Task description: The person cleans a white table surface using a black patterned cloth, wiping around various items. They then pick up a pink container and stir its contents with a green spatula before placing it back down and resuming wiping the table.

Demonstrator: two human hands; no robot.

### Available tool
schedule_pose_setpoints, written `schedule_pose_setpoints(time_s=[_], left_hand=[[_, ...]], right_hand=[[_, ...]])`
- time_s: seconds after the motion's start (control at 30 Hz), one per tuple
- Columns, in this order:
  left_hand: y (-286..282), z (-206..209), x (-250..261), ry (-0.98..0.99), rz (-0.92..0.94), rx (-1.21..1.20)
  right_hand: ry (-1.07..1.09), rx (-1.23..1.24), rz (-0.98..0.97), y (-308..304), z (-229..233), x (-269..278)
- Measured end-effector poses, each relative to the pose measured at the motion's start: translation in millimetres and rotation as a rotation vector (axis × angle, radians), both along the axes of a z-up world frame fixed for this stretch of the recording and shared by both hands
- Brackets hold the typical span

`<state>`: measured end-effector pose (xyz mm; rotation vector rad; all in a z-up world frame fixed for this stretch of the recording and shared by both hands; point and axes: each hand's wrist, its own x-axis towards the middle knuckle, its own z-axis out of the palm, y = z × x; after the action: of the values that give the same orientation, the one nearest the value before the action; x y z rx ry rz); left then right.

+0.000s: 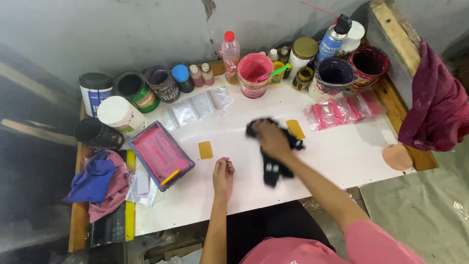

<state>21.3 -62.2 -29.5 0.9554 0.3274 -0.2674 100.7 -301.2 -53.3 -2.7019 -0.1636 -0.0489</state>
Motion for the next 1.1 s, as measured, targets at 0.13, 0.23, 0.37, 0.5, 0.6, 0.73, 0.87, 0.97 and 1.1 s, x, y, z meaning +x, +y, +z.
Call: schedule_pose_setpoints(time_s=[0.13, 0.23, 0.37, 0.5, 0.6, 0.73, 0.87, 0.97, 1.1], left_hand=[[-4, 11, -11, -0.11, -0.147, 0.446], [-16, 21, 1, -0.197, -0.285, 0.764], [-35, -4, 39, -0.472, -0.217, 0.941], [-67, -8, 90, -0.542, -0.235, 0.976], [-90, 10, 117, -0.478, -0.306, 0.997], [-106, 2, 135, -0.464, -0.325, 1.036], [-112, -16, 143, -0.543, -0.179, 1.021], [-109, -17, 135, -0.6, -0.072, 1.03], [-100, -14, 127, -0.581, -0.042, 1.006]], right_hand=[[-0.021, -0.011, -0.18, -34, 3, 28], [0.007, -0.062, -0.347, -7, 19, 10], [-0.081, -0.061, -0.13, 26, 17, -65], [0.012, -0.008, -0.006, -9, 13, -71], [-0.048, -0.016, -0.215, -50, 2, -11], [-0.118, 0.008, -0.358, -54, -10, 53], [-0.258, -0.143, -0.328, -17, -22, 74], [-0.166, -0.044, -0.143, 9, -11, 33], [-0.091, -0.003, -0.07, -9, -6, -24]])
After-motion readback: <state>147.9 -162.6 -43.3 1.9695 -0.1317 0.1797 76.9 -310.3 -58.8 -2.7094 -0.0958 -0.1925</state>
